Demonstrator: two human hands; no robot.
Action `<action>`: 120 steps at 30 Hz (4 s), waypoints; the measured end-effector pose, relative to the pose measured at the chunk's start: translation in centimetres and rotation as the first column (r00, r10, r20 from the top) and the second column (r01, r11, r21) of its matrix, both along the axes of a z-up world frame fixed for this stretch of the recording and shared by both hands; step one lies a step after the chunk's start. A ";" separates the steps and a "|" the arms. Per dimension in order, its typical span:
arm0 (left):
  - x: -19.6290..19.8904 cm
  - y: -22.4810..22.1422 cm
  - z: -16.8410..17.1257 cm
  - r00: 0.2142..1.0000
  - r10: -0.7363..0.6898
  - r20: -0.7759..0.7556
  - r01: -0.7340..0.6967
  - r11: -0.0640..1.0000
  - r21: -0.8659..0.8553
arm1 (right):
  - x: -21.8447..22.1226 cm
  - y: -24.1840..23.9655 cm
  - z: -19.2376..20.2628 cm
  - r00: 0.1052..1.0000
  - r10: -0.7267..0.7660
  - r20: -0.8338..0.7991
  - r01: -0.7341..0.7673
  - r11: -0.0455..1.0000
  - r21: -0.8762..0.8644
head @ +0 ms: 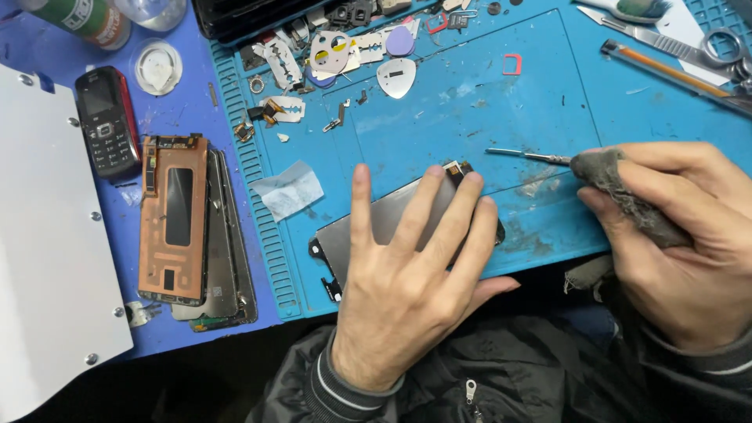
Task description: Cleaning and scraping adhesive residue from the edges of a smartphone screen during remanufacturing.
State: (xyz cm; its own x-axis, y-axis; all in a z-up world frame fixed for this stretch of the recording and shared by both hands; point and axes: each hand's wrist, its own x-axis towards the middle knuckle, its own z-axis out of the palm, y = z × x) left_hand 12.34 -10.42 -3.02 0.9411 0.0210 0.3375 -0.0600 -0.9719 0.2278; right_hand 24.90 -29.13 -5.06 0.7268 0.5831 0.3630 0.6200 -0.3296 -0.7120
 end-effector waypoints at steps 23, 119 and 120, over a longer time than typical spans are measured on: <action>-1.7 0.1 -2.6 0.966 0.089 0.242 -0.133 0.976 0.172 | 0.3 -0.3 2.3 0.784 0.530 0.323 -0.284 0.769 -0.573; -1.8 -0.7 -3.3 0.947 0.069 0.312 -0.145 0.963 0.228 | -1.2 1.2 4.1 0.590 0.607 0.532 0.006 0.656 -0.755; -1.9 -0.6 -3.3 0.948 0.071 0.310 -0.147 0.962 0.229 | -1.4 1.6 3.9 0.562 0.580 0.590 0.079 0.672 -0.736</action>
